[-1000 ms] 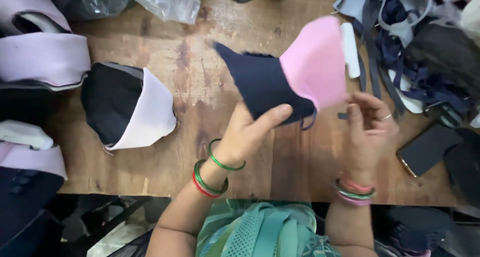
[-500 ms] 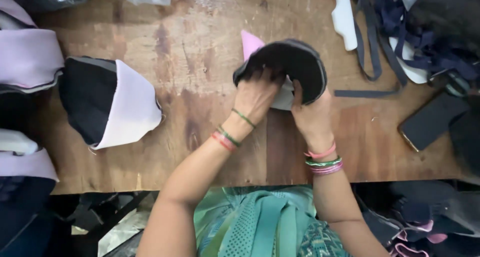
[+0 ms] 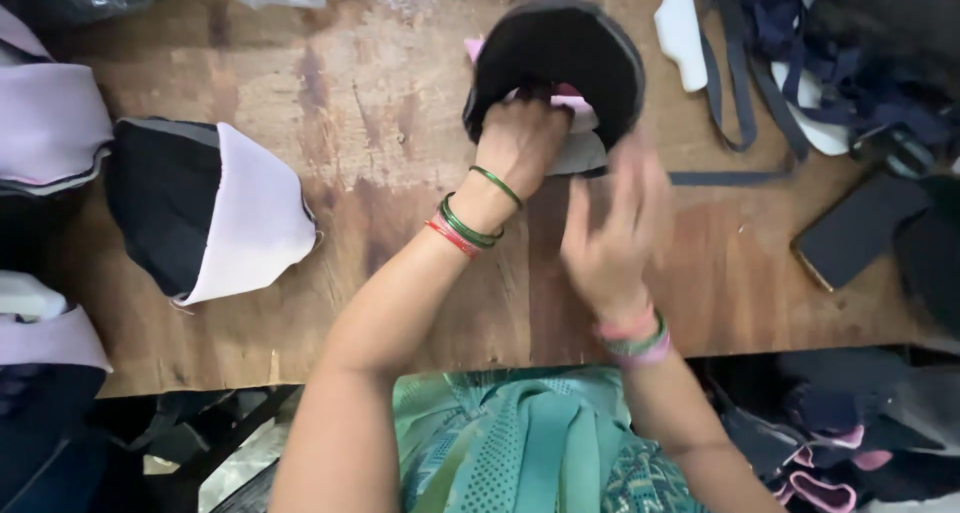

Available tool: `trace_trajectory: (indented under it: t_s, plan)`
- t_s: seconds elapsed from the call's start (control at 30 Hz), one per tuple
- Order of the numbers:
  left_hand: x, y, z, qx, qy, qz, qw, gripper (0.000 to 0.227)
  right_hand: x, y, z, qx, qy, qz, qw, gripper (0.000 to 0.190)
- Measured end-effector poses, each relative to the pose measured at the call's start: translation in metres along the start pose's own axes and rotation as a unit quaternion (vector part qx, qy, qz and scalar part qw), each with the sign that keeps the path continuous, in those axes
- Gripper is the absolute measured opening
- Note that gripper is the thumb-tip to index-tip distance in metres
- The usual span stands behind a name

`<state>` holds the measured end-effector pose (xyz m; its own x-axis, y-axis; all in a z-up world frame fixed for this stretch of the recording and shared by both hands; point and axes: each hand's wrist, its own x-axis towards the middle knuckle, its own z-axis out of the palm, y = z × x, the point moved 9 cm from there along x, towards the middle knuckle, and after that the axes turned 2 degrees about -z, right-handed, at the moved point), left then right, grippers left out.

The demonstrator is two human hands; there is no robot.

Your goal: Turning fabric shoe upper components right-side out and smoothing them on a workbench.

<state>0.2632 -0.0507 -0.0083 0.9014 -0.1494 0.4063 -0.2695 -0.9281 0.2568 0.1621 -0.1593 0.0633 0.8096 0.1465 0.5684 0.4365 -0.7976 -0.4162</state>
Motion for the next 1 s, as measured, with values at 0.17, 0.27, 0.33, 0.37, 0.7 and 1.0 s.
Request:
trace_trajectory:
  t_s: [0.17,0.27,0.33,0.37,0.7,1.0]
  plan:
    - [0.006,0.007,-0.004,-0.014,-0.014,0.098,0.995,0.013,-0.018,-0.034,0.040,0.035,-0.090,-0.200,0.975,0.026]
    - [0.020,0.012,0.024,-0.025,-0.053,0.125,0.990,0.011,-0.008,-0.028,0.072,-0.058,-0.147,-0.219,0.963,0.034]
    - [0.035,0.002,0.030,-0.039,-0.066,0.103,0.992,0.011,-0.013,-0.029,0.070,-0.051,-0.163,-0.228,0.959,0.034]
    - [0.047,-0.006,0.031,-0.045,-0.072,0.089,0.992,0.011,-0.012,-0.031,0.071,-0.044,-0.167,-0.238,0.956,0.034]
    - [-0.011,0.024,0.030,0.099,0.014,0.074,0.992,0.021,-0.042,0.000,0.096,-0.050,-0.188,-0.181,0.964,0.043]
    - [-0.020,-0.007,0.043,0.007,-0.055,-0.050,0.997,0.014,-0.033,-0.004,0.085,-0.028,-0.193,-0.172,0.966,0.036]
